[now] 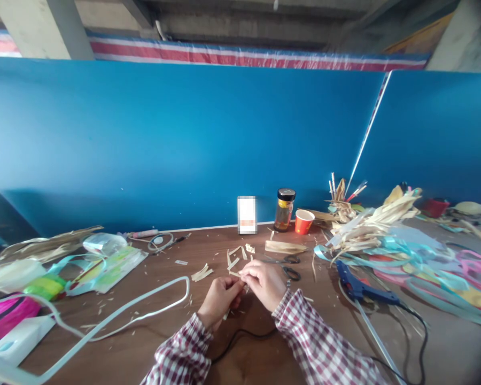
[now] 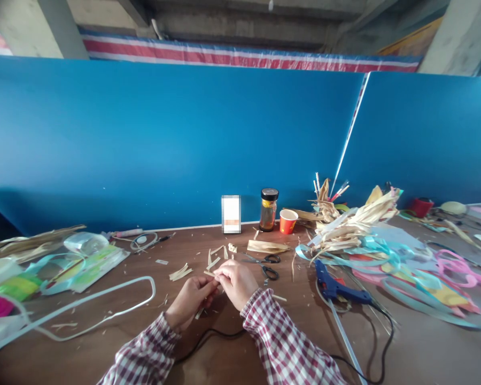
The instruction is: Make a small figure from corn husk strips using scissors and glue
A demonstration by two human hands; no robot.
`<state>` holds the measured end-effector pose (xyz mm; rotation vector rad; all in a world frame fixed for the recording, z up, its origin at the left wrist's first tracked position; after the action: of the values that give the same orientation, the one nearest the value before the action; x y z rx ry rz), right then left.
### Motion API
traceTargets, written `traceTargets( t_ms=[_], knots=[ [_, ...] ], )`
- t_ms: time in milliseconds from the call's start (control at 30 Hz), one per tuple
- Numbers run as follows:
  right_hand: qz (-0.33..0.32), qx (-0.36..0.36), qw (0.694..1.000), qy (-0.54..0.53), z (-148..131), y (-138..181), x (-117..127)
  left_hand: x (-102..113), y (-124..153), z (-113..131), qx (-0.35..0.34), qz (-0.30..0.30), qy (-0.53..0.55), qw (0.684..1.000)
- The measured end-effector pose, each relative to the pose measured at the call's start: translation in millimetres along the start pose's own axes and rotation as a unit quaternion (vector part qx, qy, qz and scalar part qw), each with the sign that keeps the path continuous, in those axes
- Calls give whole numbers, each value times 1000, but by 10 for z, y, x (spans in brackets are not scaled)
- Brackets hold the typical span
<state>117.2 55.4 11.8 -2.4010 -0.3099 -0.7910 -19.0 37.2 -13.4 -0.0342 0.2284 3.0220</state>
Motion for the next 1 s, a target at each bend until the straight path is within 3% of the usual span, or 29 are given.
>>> traceTargets(
  t_ms=[167, 333, 567, 733, 833, 1000],
  knots=[
    [-15, -34, 999, -22, 11, -1, -23, 26, -35, -46, -27, 14, -2, 1000],
    [-20, -41, 998, 30, 36, 2, -35, 27, -57, -63, -53, 4, -40, 998],
    [15, -52, 988, 146, 41, -35, 21, -17, -3, 44, -30, 20, 6, 999],
    [78, -109, 963, 232, 291, -116, 249, -19, 50, 96, -20, -26, 68, 997],
    [105, -95, 965, 222, 348, -126, 345, 28, 43, 96, -9, 5, 132, 991],
    [79, -7, 995, 62, 103, -61, 207, 81, 6, 71, 5, 46, 150, 988]
  ],
)
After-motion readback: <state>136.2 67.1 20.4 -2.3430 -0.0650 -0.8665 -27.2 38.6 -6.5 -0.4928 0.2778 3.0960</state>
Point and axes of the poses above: each hand's wrist, its own y-axis away from the middle knuckle, its own x-axis out of the back of the hand, z = x × y, the point moved 2 cm from there along -y, towards the middle knuckle, and after that the axes turned 1 degree about y, right-handed, at the moved point
